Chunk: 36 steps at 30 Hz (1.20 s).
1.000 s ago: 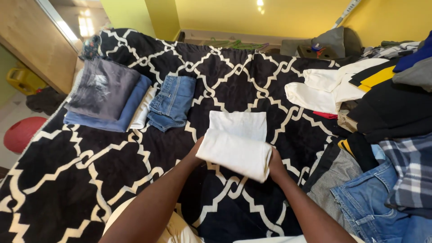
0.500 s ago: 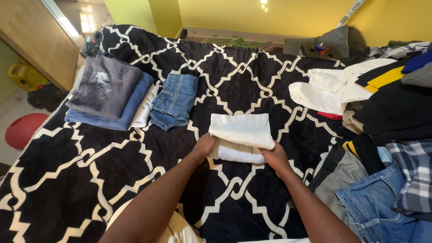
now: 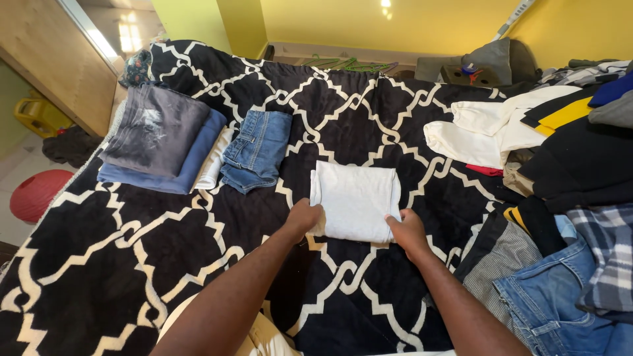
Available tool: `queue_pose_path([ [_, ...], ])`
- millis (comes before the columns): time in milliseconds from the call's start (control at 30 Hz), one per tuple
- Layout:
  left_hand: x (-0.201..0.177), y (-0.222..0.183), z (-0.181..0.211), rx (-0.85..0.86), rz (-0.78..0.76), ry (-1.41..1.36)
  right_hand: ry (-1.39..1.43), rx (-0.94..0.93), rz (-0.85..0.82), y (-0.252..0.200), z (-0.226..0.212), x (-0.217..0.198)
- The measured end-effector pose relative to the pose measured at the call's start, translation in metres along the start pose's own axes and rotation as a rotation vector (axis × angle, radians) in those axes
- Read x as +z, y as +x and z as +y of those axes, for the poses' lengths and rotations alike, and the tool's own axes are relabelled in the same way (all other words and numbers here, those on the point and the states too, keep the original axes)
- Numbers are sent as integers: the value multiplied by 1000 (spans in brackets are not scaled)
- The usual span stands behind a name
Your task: Folding various items of clothing and stacking them on a bed
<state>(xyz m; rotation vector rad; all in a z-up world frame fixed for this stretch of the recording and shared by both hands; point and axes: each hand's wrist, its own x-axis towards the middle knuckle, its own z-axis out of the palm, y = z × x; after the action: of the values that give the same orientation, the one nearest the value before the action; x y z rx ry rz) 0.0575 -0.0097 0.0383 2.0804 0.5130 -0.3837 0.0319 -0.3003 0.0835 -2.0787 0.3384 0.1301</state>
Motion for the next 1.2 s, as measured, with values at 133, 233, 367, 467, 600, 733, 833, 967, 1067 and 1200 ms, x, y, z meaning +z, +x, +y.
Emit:
queue_pose_path([
  [133, 7, 2, -4, -19, 18, -21, -46, -3, -14, 4, 6, 2],
  [233, 7, 7, -2, -15, 24, -2, -45, 1, 13, 2, 5, 2],
  [367, -4, -15, 15, -7, 33, 192, -75, 30, 39, -22, -17, 0],
  [467, -10, -26, 21, 9, -17, 124, -25, 11, -18, -46, -46, -6],
  [600, -20, -23, 11, -25, -236, -429, 41, 84, -147, -59, -58, -4],
  [733, -14, -36, 28, -112, -318, -604, 80, 139, -198, -50, -50, -2],
  [833, -21, -76, 49, -100, -390, -528, 356, 193, -192, -31, -26, 10],
  [967, -31, -105, 74, -24, -278, -665, 621, 127, -115, -30, -38, 5],
  [1067, -39, -80, 59, 76, -181, -348, 536, 86, -124, -22, -32, 8],
  [1200, -31, -67, 26, 10, -105, -5, 390, 282, -266, -25, -13, 20],
])
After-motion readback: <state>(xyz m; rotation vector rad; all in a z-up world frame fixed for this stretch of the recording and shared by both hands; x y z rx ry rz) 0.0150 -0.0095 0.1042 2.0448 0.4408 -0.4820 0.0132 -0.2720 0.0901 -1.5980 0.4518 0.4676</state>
